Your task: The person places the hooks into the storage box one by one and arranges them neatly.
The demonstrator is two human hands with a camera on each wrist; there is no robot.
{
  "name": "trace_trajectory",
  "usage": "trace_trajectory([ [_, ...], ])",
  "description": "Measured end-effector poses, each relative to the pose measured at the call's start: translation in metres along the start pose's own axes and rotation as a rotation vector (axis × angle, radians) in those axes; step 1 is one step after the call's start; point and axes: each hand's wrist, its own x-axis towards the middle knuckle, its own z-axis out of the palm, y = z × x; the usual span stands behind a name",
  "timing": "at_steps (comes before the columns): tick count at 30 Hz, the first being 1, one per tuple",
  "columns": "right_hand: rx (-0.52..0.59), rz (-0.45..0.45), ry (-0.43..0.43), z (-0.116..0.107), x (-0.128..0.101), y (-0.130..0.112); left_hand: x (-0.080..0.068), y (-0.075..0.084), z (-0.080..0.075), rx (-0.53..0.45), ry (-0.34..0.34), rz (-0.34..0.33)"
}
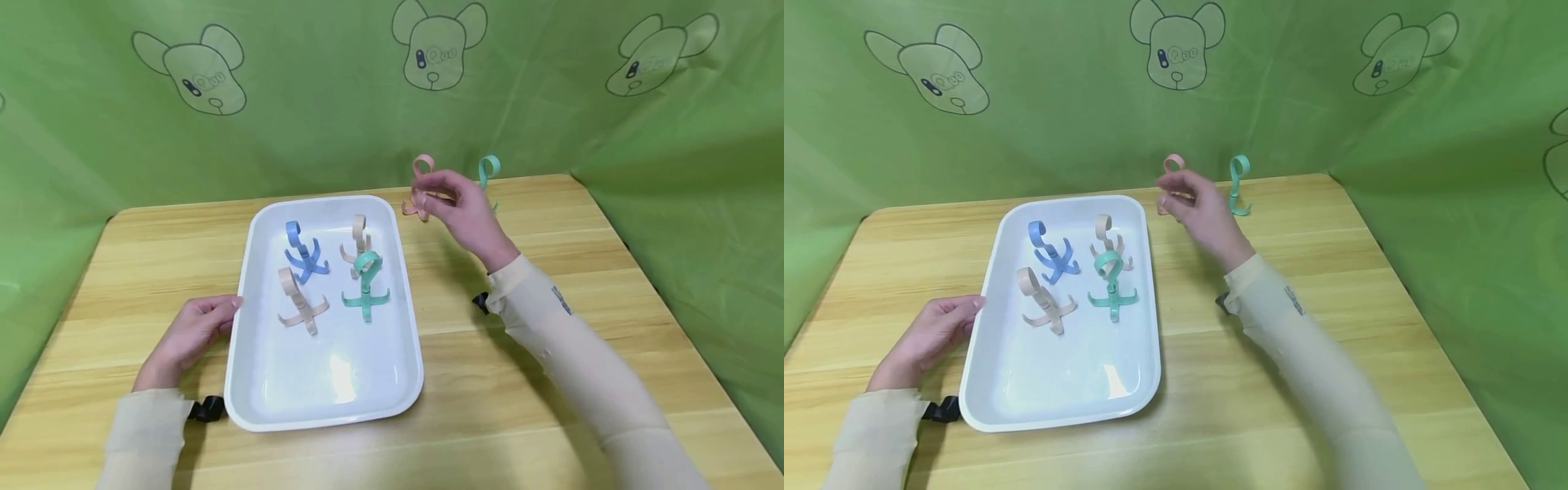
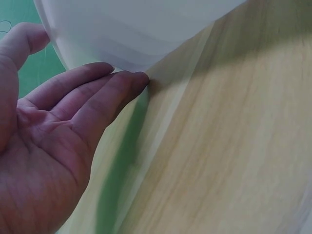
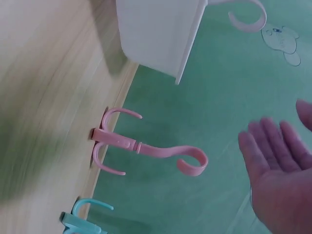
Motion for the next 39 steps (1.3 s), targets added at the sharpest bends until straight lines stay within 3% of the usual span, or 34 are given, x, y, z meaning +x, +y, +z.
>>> trace_trajectory([
  [9, -0.015, 0.062, 0.118, -0.006, 0.021, 0.01, 0.0, 0.0, 0.001, -0.007, 0.011, -0.016],
  [20, -0.095, 0.249, 0.127, -0.013, 0.042, 0.017, 0.0, 0.001, 0.0, -0.011, 0.005, -0.012],
  [39, 0.003, 0.288, 0.185, -0.011, 0.076, 0.051, 0.001, 0.005, 0.001, 0.028, 0.007, -0.028],
])
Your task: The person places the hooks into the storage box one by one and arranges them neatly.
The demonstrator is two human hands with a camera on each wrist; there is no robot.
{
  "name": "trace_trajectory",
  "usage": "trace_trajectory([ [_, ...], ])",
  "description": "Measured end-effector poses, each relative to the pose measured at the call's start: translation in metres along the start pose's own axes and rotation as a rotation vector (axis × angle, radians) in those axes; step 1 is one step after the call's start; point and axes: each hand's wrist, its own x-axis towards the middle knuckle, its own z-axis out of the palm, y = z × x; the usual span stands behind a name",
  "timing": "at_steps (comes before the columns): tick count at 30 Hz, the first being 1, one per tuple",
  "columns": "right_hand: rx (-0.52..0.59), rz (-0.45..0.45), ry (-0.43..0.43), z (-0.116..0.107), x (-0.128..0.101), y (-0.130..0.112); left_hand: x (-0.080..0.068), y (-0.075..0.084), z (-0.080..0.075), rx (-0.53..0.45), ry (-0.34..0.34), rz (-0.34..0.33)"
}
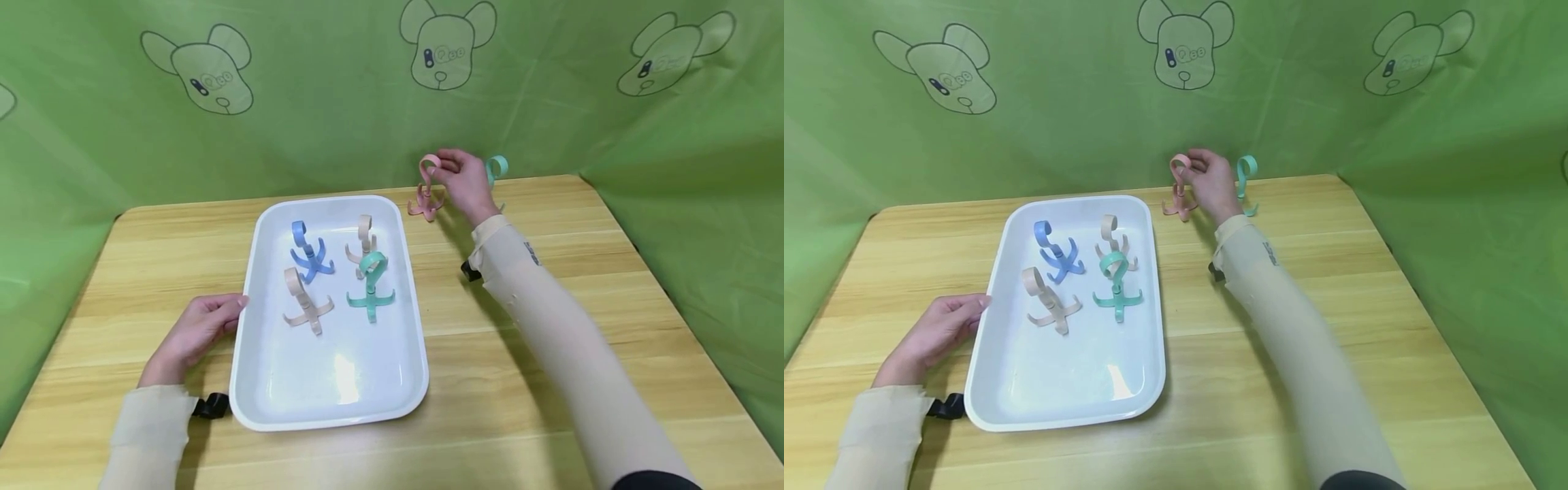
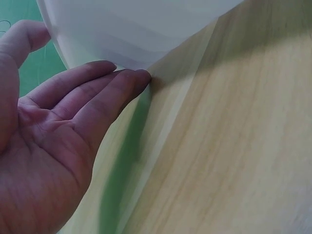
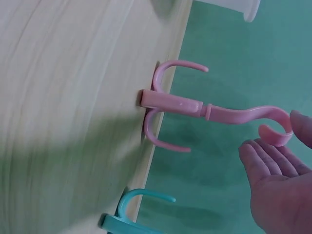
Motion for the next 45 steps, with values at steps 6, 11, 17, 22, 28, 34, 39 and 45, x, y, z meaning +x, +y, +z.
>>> trace_trajectory([
  [6, -0.016, 0.014, 0.01, -0.001, 0.001, 0.003, 0.0, -0.002, 0.001, 0.002, -0.004, -0.002],
  [11, -0.003, 0.036, 0.01, -0.003, 0.0, 0.004, 0.0, -0.002, 0.001, 0.011, -0.007, 0.004],
  [17, 0.009, 0.03, 0.0, -0.004, 0.0, 0.004, 0.0, -0.002, 0.001, 0.016, -0.007, 0.004],
  [22, 0.001, 0.015, -0.004, -0.005, -0.002, 0.003, 0.001, -0.003, 0.0, 0.009, -0.008, -0.001],
  [28, -0.006, -0.01, -0.021, -0.009, -0.007, 0.001, 0.001, -0.002, 0.0, 0.01, -0.006, -0.003],
  [34, 0.039, -0.038, -0.034, -0.011, -0.013, -0.003, 0.001, -0.002, 0.001, 0.0, -0.009, 0.004],
  [39, 0.069, -0.08, -0.027, -0.013, -0.018, -0.005, 0.001, -0.002, 0.001, -0.009, -0.004, 0.003],
  [45, 0.128, -0.114, -0.039, -0.018, -0.03, -0.007, 0.0, -0.001, 0.001, 0.008, 0.0, -0.004],
])
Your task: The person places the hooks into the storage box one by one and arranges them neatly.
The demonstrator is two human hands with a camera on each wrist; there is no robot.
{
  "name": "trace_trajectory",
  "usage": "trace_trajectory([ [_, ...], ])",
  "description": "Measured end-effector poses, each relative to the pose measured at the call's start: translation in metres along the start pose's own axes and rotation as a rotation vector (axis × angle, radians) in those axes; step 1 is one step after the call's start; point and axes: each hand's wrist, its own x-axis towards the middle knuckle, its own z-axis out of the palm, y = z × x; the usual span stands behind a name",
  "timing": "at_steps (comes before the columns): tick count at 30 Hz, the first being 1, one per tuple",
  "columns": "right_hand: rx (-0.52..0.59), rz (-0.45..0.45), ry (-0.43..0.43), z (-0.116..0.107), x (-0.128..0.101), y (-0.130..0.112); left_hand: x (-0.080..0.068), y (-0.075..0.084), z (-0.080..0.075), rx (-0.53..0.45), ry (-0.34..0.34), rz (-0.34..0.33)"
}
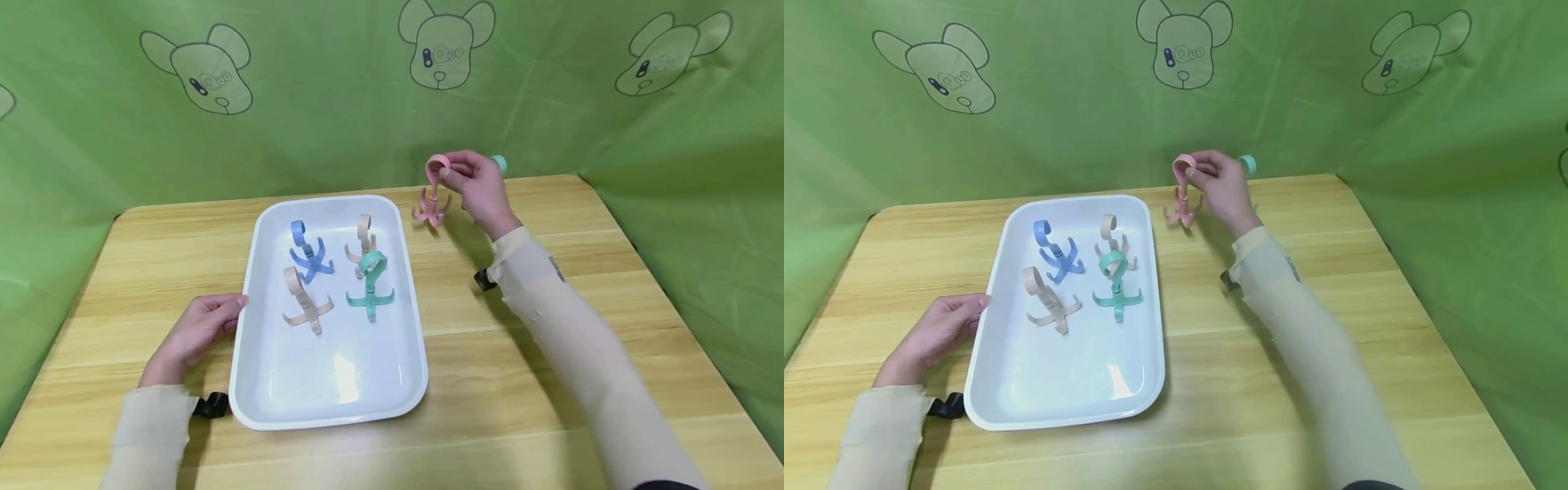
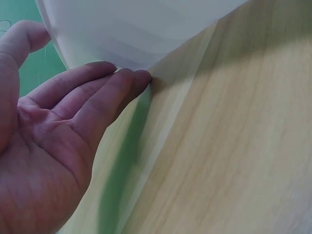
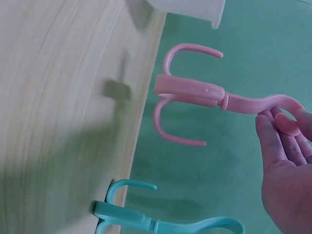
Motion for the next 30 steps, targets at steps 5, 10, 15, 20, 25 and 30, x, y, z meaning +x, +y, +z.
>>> trace_trajectory([
  [5, 0.111, -0.023, -0.016, -0.005, -0.011, -0.008, 0.0, 0.0, 0.001, 0.0, 0.0, 0.0],
  [10, 0.186, -0.041, -0.036, -0.008, -0.021, -0.016, 0.0, 0.001, 0.001, 0.003, -0.002, 0.003],
  [15, 0.227, -0.06, -0.063, -0.013, -0.029, -0.018, 0.0, 0.0, 0.001, 0.0, -0.005, 0.004],
  [20, 0.225, -0.061, -0.07, -0.016, -0.036, -0.019, 0.0, -0.001, 0.0, -0.004, -0.006, 0.008],
  [25, 0.19, -0.065, -0.075, -0.018, -0.045, -0.022, 0.0, -0.001, 0.0, -0.011, -0.001, 0.01],
  [30, 0.155, -0.086, -0.096, -0.02, -0.054, -0.028, 0.0, 0.001, 0.0, -0.005, 0.002, 0.004],
])
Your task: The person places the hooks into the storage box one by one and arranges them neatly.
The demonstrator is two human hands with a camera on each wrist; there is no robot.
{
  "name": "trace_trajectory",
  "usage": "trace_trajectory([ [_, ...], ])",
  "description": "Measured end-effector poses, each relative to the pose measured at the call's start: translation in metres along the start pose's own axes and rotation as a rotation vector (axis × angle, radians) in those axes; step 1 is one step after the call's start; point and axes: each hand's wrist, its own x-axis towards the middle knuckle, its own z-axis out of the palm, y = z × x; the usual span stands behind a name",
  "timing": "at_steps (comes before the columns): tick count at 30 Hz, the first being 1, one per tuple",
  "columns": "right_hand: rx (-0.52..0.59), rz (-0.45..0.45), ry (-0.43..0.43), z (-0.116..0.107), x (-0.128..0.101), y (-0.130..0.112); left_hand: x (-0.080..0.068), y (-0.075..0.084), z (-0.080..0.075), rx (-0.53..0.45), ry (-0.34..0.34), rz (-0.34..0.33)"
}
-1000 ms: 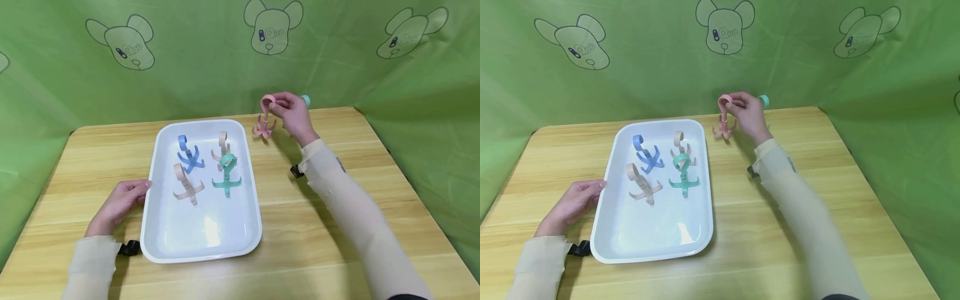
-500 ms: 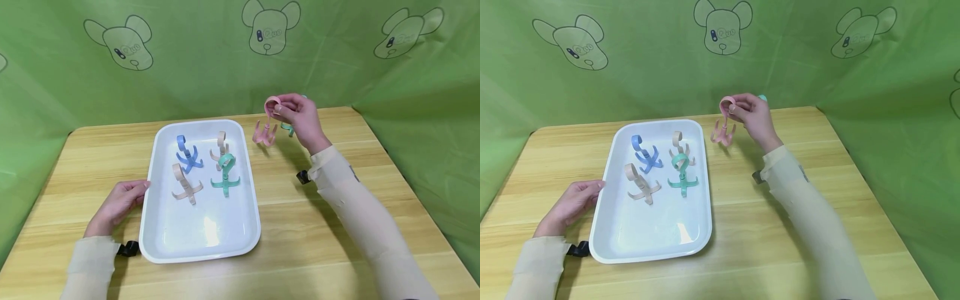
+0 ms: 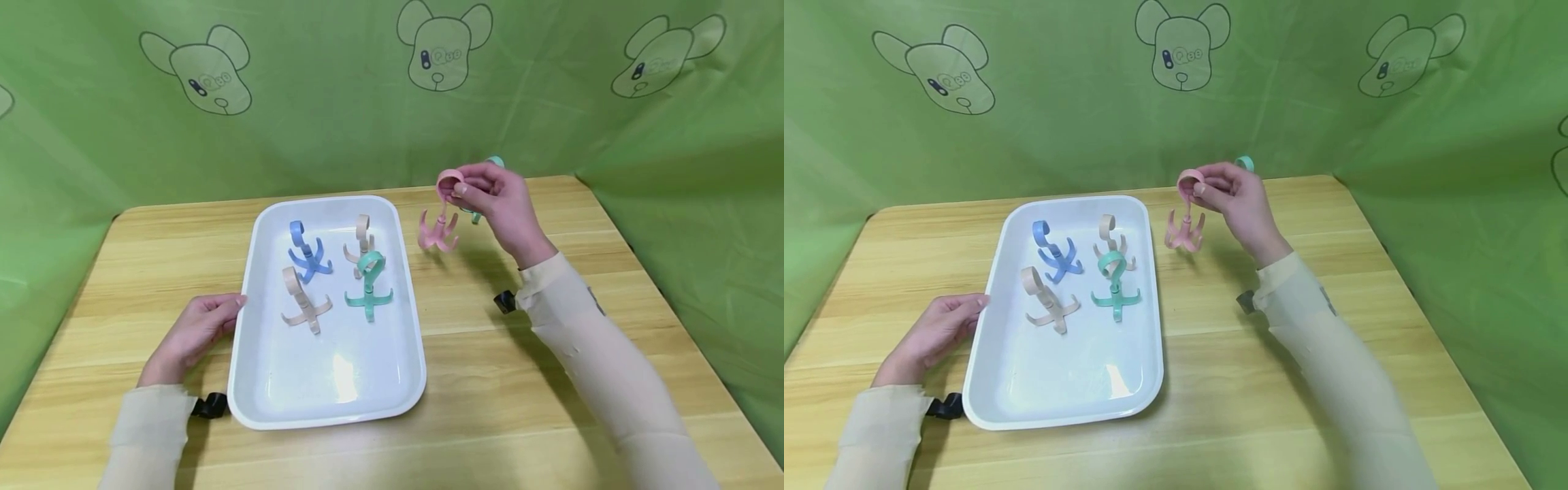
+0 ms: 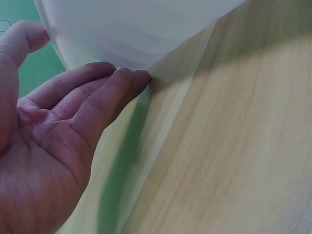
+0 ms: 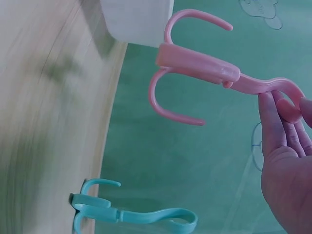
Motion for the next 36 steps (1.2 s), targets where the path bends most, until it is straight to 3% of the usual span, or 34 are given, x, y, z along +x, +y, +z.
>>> trace_trajectory([
  [15, -0.037, -0.05, -0.101, 0.004, -0.03, -0.018, 0.002, -0.002, 0.0, -0.012, -0.007, -0.002],
  [24, -0.084, -0.082, -0.153, 0.015, -0.043, -0.029, 0.002, -0.003, -0.002, 0.014, 0.0, -0.017],
  [36, -0.098, -0.165, -0.287, 0.036, -0.07, -0.047, 0.001, 0.0, -0.002, 0.034, -0.003, -0.022],
])
